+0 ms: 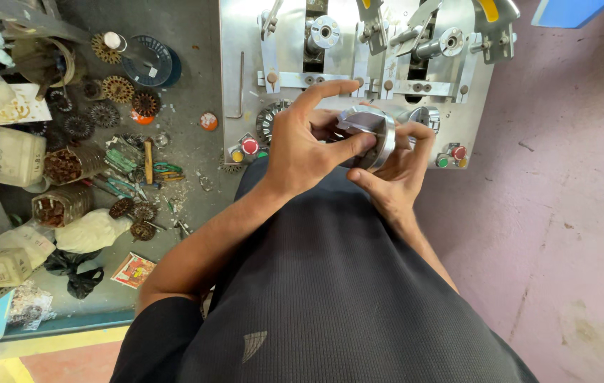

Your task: The person operates a machine's control panel, then uses an Allen key to tighten and loosen screws on a cylindrical metal part. They attach a gear-like component, inspect the assembly, and place the part into a machine fixture.

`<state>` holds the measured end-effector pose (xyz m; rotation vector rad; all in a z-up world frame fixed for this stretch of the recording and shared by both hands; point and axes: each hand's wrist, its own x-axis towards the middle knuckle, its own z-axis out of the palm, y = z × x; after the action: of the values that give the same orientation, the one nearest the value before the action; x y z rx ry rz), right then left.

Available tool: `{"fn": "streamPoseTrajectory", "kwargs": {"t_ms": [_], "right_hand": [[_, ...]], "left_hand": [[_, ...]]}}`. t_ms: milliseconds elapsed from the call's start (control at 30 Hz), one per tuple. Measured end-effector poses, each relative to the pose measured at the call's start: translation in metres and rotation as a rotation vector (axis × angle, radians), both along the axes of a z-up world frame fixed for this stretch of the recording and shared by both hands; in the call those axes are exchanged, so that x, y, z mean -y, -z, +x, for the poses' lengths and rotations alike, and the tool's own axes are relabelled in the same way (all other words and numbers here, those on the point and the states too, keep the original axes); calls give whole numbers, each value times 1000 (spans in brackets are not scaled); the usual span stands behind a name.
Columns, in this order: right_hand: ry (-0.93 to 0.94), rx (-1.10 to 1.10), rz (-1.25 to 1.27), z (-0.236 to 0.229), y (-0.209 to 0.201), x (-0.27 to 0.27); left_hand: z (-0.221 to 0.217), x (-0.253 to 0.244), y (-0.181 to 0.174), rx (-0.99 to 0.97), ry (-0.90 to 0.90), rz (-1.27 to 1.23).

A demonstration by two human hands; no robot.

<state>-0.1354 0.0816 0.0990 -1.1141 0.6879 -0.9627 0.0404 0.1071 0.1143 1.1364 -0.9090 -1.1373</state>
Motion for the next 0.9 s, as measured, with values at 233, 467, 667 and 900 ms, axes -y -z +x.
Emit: {"fn": "streamPoseTrajectory", "kwargs": {"t_ms": [233,467,667,900], "right_hand": [[197,43,-99,-22,28,-3],[98,132,55,-20,22,9],[53,168,-19,-20,21,8],[104,284,-48,-25,12,-1]], "left_hand": [[-7,5,-6,-116,-52,-50],[-3,2,-10,29,-134,7],[-8,-8,-18,100,-212,-46],[-14,-21,-45,343,-273,-315]]}}
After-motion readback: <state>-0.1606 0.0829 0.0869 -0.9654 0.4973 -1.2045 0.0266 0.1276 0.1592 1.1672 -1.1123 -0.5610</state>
